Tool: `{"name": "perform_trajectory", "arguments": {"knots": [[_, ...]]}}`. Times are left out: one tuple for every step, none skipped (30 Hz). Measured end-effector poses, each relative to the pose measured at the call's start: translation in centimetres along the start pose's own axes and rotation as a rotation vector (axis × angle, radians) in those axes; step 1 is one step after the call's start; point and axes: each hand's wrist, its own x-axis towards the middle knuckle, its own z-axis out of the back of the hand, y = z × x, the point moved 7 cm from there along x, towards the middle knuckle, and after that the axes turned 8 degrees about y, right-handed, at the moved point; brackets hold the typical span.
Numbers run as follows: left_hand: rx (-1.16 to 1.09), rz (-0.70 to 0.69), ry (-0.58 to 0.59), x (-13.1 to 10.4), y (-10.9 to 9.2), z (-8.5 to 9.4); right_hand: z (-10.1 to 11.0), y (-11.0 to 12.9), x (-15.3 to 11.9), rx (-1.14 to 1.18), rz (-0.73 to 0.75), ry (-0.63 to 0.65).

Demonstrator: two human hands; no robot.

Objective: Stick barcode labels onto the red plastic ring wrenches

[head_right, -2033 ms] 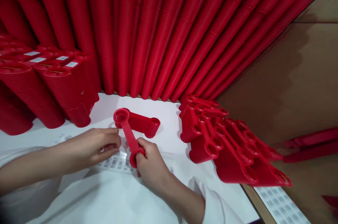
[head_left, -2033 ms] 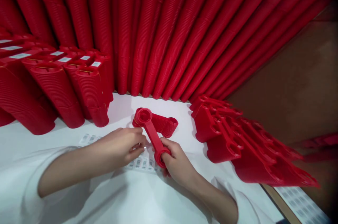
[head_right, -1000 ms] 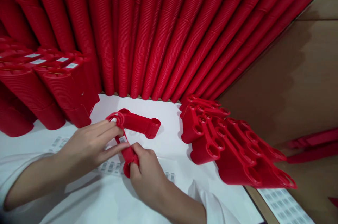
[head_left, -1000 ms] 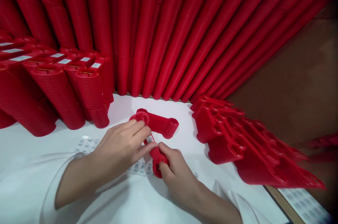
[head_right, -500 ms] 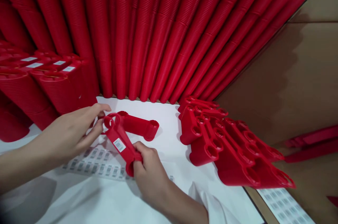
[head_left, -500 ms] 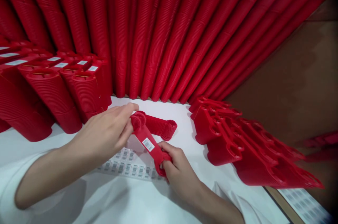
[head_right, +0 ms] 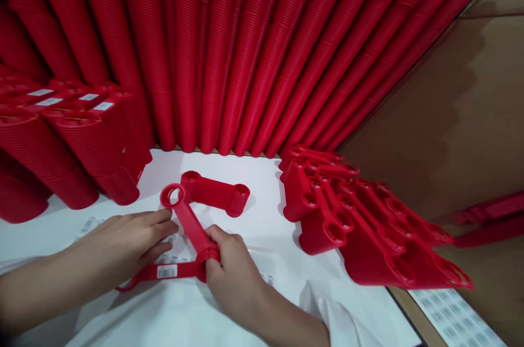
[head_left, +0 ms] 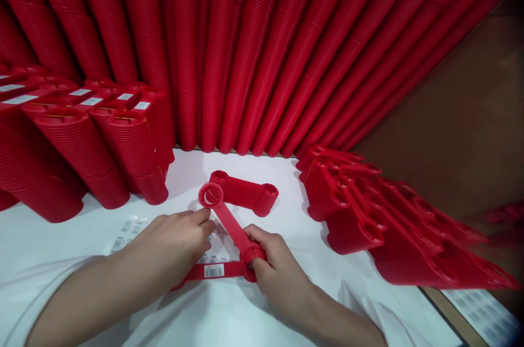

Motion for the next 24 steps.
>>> {"name": "perform_trajectory", "arguments": {"knots": [[0.026,-0.007,0.007,0.1,0.0,-0.2,0.0,-0.1,0.1,-0.009,-0.004,0.001],[0.047,-0.008,0.009,0.2,0.1,-0.4,0.1,-0.2,0.1,-0.019,-0.008,0.001],[0.057,-0.001,0.008,0.3,0.2,-0.4,0.2,-0.2,0.2,-0.032,-0.014,-0.003],[0.050,0.008,0.009,0.4,0.3,-0.4,0.3,-0.3,0.3,-0.046,-0.018,-0.006],[0.027,0.012,0.020,0.4,0.4,-0.2,0.5,-0.4,0.3,-0.060,-0.022,-0.008],[-0.011,0.013,0.046,0.5,0.4,-0.1,0.5,-0.4,0.4,-0.073,-0.025,-0.011],[-0.066,0.016,0.081,0.6,0.4,0.1,0.6,-0.4,0.4,-0.082,-0.026,-0.013],[-0.138,0.027,0.117,0.6,0.4,0.4,0.6,-0.5,0.4,-0.090,-0.028,-0.015],[-0.227,0.048,0.148,0.7,0.4,0.7,0.6,-0.4,0.4,-0.096,-0.030,-0.016],[-0.333,0.080,0.162,0.7,0.5,1.2,0.6,-0.4,0.4,-0.099,-0.029,-0.017],[-0.454,0.121,0.161,0.8,0.5,1.6,0.6,-0.3,0.4,-0.101,-0.026,-0.019],[-0.584,0.162,0.150,0.9,0.6,2.1,0.6,-0.1,0.3,-0.101,-0.021,-0.019],[-0.715,0.193,0.141,0.9,0.5,2.3,0.5,0.1,0.3,-0.101,-0.014,-0.017],[-0.835,0.215,0.136,1.0,0.4,2.4,0.4,0.2,0.2,-0.103,-0.004,-0.016],[-0.935,0.231,0.137,1.1,0.2,2.4,0.3,0.4,0.1,-0.106,0.007,-0.017],[-1.010,0.239,0.144,1.2,-0.1,2.3,0.3,0.6,0.0,-0.108,0.016,-0.019],[-1.062,0.243,0.152,1.3,-0.3,2.1,0.3,0.7,-0.1,-0.109,0.024,-0.021],[-1.096,0.248,0.153,1.4,-0.4,1.9,0.2,0.7,-0.1,-0.106,0.031,-0.024],[-1.118,0.255,0.151,1.4,-0.5,1.7,0.2,0.8,-0.2,-0.099,0.037,-0.026],[-1.131,0.263,0.147,1.4,-0.5,1.6,0.2,0.8,-0.2,-0.091,0.040,-0.025],[-1.140,0.270,0.144,1.4,-0.5,1.5,0.2,0.8,-0.2,-0.083,0.041,-0.021],[-1.146,0.276,0.142,1.4,-0.5,1.4,0.2,0.9,-0.3,-0.077,0.041,-0.015],[-1.151,0.282,0.145,1.4,-0.5,1.3,0.1,0.9,-0.3,-0.075,0.039,-0.009],[-1.153,0.286,0.149,1.4,-0.5,1.3,0.1,1.0,-0.3,-0.076,0.037,-0.005]]}}
